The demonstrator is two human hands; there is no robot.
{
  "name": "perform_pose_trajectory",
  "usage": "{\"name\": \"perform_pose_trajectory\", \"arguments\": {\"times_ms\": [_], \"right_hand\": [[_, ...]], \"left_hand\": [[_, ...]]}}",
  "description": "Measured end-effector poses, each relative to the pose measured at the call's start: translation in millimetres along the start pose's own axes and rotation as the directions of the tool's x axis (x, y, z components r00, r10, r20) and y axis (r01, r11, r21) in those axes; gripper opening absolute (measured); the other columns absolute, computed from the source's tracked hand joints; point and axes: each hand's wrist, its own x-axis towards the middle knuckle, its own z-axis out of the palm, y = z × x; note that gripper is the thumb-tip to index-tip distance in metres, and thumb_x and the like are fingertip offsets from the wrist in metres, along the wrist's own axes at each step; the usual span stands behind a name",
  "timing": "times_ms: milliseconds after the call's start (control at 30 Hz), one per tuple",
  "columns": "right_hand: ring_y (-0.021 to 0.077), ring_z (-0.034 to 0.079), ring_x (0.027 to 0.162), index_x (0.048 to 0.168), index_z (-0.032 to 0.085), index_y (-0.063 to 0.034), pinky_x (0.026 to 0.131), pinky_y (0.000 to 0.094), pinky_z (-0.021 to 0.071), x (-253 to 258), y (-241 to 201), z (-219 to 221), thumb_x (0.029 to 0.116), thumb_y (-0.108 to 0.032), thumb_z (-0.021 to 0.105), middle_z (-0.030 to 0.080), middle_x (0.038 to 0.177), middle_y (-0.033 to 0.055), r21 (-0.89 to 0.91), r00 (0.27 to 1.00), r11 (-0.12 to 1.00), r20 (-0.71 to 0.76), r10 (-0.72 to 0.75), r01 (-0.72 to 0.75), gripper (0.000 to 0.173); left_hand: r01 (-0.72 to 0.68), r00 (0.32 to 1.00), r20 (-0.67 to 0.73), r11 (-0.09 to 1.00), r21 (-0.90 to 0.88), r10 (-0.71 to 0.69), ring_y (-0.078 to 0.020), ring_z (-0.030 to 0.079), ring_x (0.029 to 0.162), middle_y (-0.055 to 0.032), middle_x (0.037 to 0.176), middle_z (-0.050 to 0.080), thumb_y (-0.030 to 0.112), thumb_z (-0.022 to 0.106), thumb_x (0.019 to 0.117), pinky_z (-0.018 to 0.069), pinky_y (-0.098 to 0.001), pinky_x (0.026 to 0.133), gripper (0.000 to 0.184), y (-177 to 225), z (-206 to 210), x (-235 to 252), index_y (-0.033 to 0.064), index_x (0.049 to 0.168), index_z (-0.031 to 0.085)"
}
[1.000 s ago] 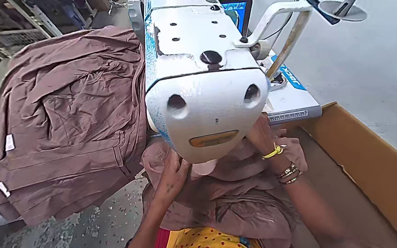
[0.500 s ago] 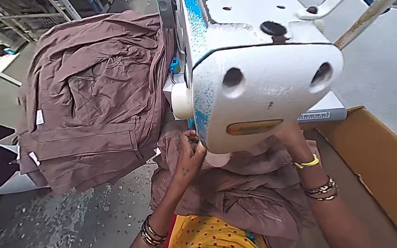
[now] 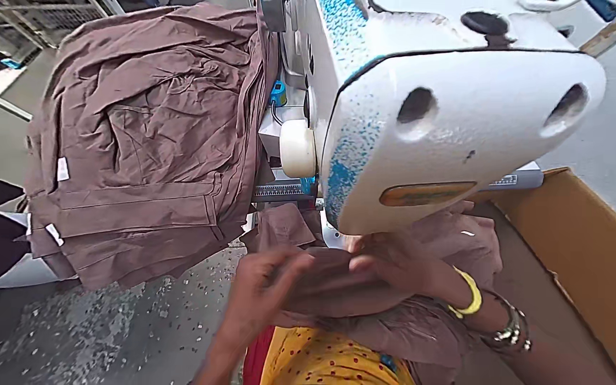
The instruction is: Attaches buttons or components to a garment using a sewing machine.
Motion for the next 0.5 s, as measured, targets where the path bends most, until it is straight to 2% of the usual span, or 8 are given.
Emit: {"name": "perform_pose_trajectory", "arguments": {"times_ms": [33,133,200,267,333,400,467,500], "right_hand": [[0.0062,0.063,0.091,0.106,0.06,-0.0076,0.091,0.0291,0.0457,-4,0,1,0.1042,-0.041,0.056,0.068,0.092,0.0014,0.055,0.999,0.997,0.017,0.046,-0.047,0.034],[0.0073,0.063,0.079,0.103,0.065,-0.0039,0.081,0.0335,0.05,-2,8,0,0.0969,-0.032,0.066,0.068,0.082,0.0011,-0.045,0.956,0.965,-0.155,0.249,-0.258,0.028],[0.0068,0.06,0.073,0.1,0.066,-0.0028,0.07,0.0286,0.0502,10,12,4,0.0895,-0.033,0.072,0.065,0.078,0.0013,-0.09,0.91,0.922,-0.22,0.351,-0.377,0.033],[0.0163,0.062,0.076,0.098,0.068,0.0002,0.07,0.0389,0.0502,19,8,7,0.0861,-0.034,0.074,0.066,0.08,0.0077,-0.086,0.869,0.878,-0.215,0.446,-0.471,0.037],[0.019,0.065,0.082,0.1,0.069,0.0011,0.075,0.042,0.0513,23,6,5,0.0877,-0.033,0.073,0.068,0.085,0.0103,-0.09,0.865,0.869,-0.183,0.467,-0.487,0.036],[0.0132,0.062,0.077,0.096,0.069,-0.0001,0.072,0.0352,0.0501,20,8,4,0.0882,-0.032,0.073,0.067,0.081,0.0067,-0.07,0.879,0.885,-0.174,0.444,-0.461,0.033],[0.0013,0.055,0.071,0.095,0.065,-0.0033,0.067,0.0219,0.047,16,12,-5,0.0904,-0.028,0.072,0.06,0.076,-0.0019,-0.031,0.896,0.905,-0.158,0.416,-0.425,0.026],[0.0002,0.055,0.069,0.099,0.064,-0.0036,0.066,0.0221,0.0476,13,15,-11,0.093,-0.026,0.069,0.06,0.074,-0.0032,-0.013,0.894,0.904,-0.156,0.42,-0.427,0.023]], "left_hand": [[0.07,0.996,-0.059,0.997,0.022,-0.069,0.0107,0.061,0.073,0.0125,0.081,0.07,0.035,0.06,0.1017,0.0514,-0.0097,0.068,0.028,-8,-14,0,0.0127,0.091,0.073],[0.281,0.95,-0.17,0.954,0.104,-0.262,0.0085,0.058,0.065,0.0136,0.075,0.065,0.033,0.06,0.0992,0.0475,-0.0105,0.06,0.024,-39,-41,-2,0.0137,0.09,0.071],[0.349,0.928,-0.191,0.928,0.133,-0.321,0.0076,0.058,0.063,0.0128,0.074,0.065,0.035,0.06,0.0982,0.0474,-0.0121,0.058,0.025,-54,-44,-4,0.0141,0.09,0.072],[0.384,0.914,-0.201,0.911,0.152,-0.352,0.0069,0.056,0.061,0.0125,0.072,0.064,0.036,0.06,0.0978,0.0461,-0.0134,0.056,0.026,-60,-44,-8,0.0144,0.09,0.072],[0.39,0.912,-0.2,0.91,0.144,-0.359,0.0071,0.056,0.061,0.0123,0.072,0.064,0.036,0.06,0.098,0.0461,-0.0131,0.057,0.026,-63,-44,-9,0.0141,0.09,0.072],[0.381,0.915,-0.204,0.913,0.149,-0.348,0.0074,0.056,0.062,0.0125,0.073,0.064,0.036,0.06,0.0977,0.0457,-0.0135,0.058,0.026,-65,-41,-9,0.0138,0.09,0.072],[0.355,0.924,-0.211,0.92,0.166,-0.318,0.0074,0.055,0.062,0.0129,0.073,0.063,0.037,0.06,0.0979,0.0446,-0.014,0.058,0.027,-64,-39,-2,0.0143,0.089,0.072],[0.341,0.929,-0.213,0.923,0.178,-0.303,0.0078,0.055,0.062,0.0132,0.073,0.063,0.038,0.06,0.0982,0.0449,-0.0137,0.058,0.027,-62,-38,2,0.015,0.089,0.072]]}}
